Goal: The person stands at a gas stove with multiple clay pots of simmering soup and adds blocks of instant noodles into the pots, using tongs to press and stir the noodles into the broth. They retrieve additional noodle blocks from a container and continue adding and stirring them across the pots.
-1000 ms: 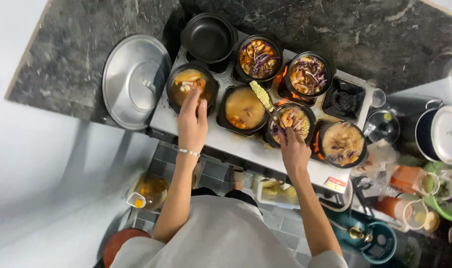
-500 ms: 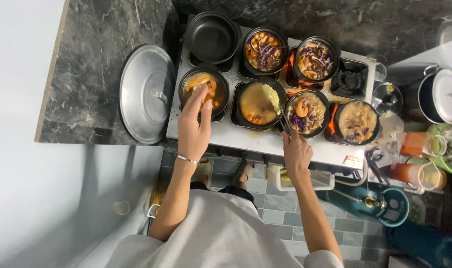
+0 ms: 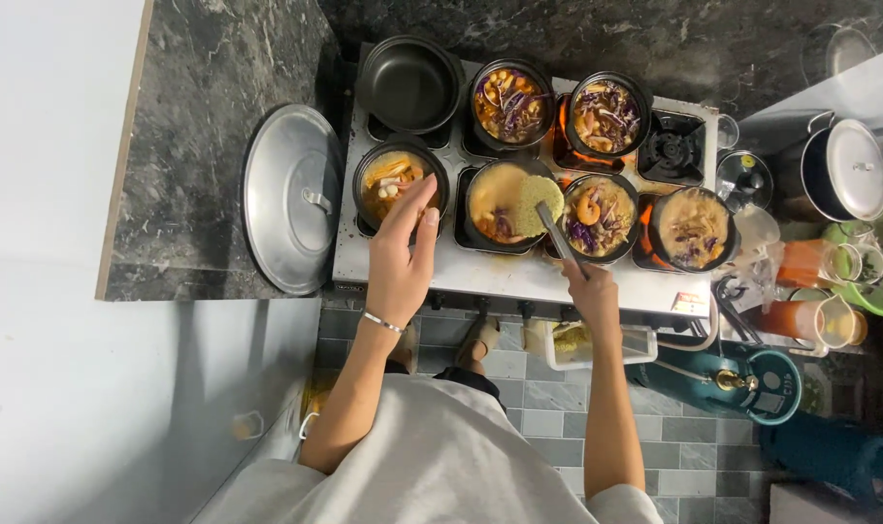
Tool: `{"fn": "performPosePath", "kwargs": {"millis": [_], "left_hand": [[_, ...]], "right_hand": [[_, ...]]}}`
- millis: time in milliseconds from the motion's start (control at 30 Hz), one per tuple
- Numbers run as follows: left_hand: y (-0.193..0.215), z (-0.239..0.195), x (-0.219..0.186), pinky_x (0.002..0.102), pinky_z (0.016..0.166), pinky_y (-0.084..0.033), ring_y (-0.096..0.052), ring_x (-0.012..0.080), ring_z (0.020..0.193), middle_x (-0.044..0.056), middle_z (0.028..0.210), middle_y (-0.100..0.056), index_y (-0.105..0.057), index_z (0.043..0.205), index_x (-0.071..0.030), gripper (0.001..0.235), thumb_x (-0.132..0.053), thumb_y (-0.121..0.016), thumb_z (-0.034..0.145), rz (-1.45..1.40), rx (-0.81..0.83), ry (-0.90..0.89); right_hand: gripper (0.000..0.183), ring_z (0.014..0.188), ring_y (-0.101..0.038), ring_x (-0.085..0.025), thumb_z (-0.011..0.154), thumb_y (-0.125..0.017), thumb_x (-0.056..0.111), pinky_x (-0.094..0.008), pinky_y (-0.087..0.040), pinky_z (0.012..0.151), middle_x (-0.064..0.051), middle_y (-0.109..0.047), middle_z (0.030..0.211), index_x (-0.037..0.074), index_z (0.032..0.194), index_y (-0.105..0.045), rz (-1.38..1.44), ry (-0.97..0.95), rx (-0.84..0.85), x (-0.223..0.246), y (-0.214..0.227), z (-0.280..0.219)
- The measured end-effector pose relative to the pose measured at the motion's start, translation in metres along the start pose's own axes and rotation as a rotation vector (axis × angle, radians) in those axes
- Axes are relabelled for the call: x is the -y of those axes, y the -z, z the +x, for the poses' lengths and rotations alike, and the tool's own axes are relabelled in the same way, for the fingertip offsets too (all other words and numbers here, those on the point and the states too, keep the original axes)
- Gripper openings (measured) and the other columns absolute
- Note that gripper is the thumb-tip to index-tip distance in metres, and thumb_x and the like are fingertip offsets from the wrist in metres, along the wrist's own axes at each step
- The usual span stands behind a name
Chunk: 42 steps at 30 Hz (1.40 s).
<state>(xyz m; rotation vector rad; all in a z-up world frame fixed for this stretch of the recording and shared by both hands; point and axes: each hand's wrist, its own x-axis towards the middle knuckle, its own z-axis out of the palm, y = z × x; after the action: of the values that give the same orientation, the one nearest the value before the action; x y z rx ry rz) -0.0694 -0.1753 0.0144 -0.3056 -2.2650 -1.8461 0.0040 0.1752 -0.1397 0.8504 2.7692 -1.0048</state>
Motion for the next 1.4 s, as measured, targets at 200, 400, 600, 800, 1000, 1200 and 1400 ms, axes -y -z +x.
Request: {"fn": "performPosePath", "kwargs": {"millis": [200,400,600,800,1000,1200,1400], "left_hand": [[-0.002,-0.001,0.001,0.037,0.116,-0.046,-0.061,0.0298,0.137,0.017,0.142,-0.065,-0.062,0.138,0.000,0.036,-0.021,-0.053,0.110,0.016,0.000,0.014],[-0.014,-0.001,0.014,0.036,0.114,-0.047,-0.061,0.0293,0.136,0.017,0.142,-0.066,-0.063,0.137,-0.001,0.037,-0.024,-0.050,0.111,-0.022,0.043,0.036],[-0.017,-0.004,0.014,0.037,0.114,-0.046,-0.060,0.0305,0.137,0.017,0.141,-0.065,-0.063,0.137,-0.001,0.039,-0.027,-0.049,0.112,-0.022,0.064,0.035],[-0.018,-0.009,0.013,0.036,0.113,-0.047,-0.063,0.0296,0.134,0.017,0.140,-0.067,-0.064,0.135,-0.001,0.039,-0.028,-0.049,0.111,-0.018,0.039,0.043],[-0.020,-0.010,0.011,0.036,0.110,-0.048,-0.063,0.0297,0.133,0.016,0.139,-0.067,-0.064,0.135,-0.002,0.038,-0.027,-0.050,0.111,-0.041,0.040,0.056],[-0.029,-0.014,0.028,0.037,0.110,-0.049,-0.064,0.0301,0.132,0.016,0.138,-0.068,-0.063,0.136,-0.003,0.038,-0.027,-0.050,0.110,-0.034,0.058,0.072],[-0.034,-0.019,0.032,0.036,0.109,-0.050,-0.064,0.0306,0.132,0.016,0.140,-0.067,-0.062,0.138,-0.003,0.039,-0.028,-0.050,0.110,-0.052,0.083,0.093]], "right_hand": [[0.045,0.042,-0.037,-0.007,0.100,-0.061,0.043,-0.029,-0.026,0.038,0.003,-0.047,0.056,0.000,0.096,-0.076,0.337,-0.228,0.203,0.000,-0.022,0.001],[0.045,0.046,-0.043,-0.013,0.100,-0.066,0.044,-0.034,-0.031,0.042,-0.002,-0.052,0.059,0.000,0.099,-0.077,0.359,-0.187,0.184,-0.029,-0.046,0.022],[0.042,0.084,-0.066,-0.051,0.097,-0.069,0.040,-0.052,-0.052,0.071,-0.029,-0.068,0.081,-0.002,0.094,-0.073,-0.110,0.141,-0.130,0.021,-0.001,-0.020],[0.042,0.085,-0.066,-0.052,0.096,-0.071,0.042,-0.055,-0.053,0.073,-0.030,-0.068,0.082,0.000,0.098,-0.075,-0.202,0.160,-0.154,0.001,-0.012,-0.004],[0.049,0.084,-0.067,-0.051,0.094,-0.069,0.048,-0.056,-0.053,0.071,-0.031,-0.068,0.081,0.001,0.105,-0.075,-0.232,0.248,-0.086,-0.006,-0.019,0.042],[0.062,0.085,-0.072,-0.050,0.097,-0.059,0.059,-0.058,-0.055,0.077,-0.034,-0.069,0.085,-0.002,0.099,-0.075,-0.251,-0.153,0.285,0.022,0.007,0.064],[0.057,0.087,-0.069,-0.047,0.095,-0.064,0.057,-0.053,-0.054,0.079,-0.028,-0.071,0.087,0.003,0.104,-0.079,-0.438,0.135,0.030,0.025,0.044,0.052]]}}
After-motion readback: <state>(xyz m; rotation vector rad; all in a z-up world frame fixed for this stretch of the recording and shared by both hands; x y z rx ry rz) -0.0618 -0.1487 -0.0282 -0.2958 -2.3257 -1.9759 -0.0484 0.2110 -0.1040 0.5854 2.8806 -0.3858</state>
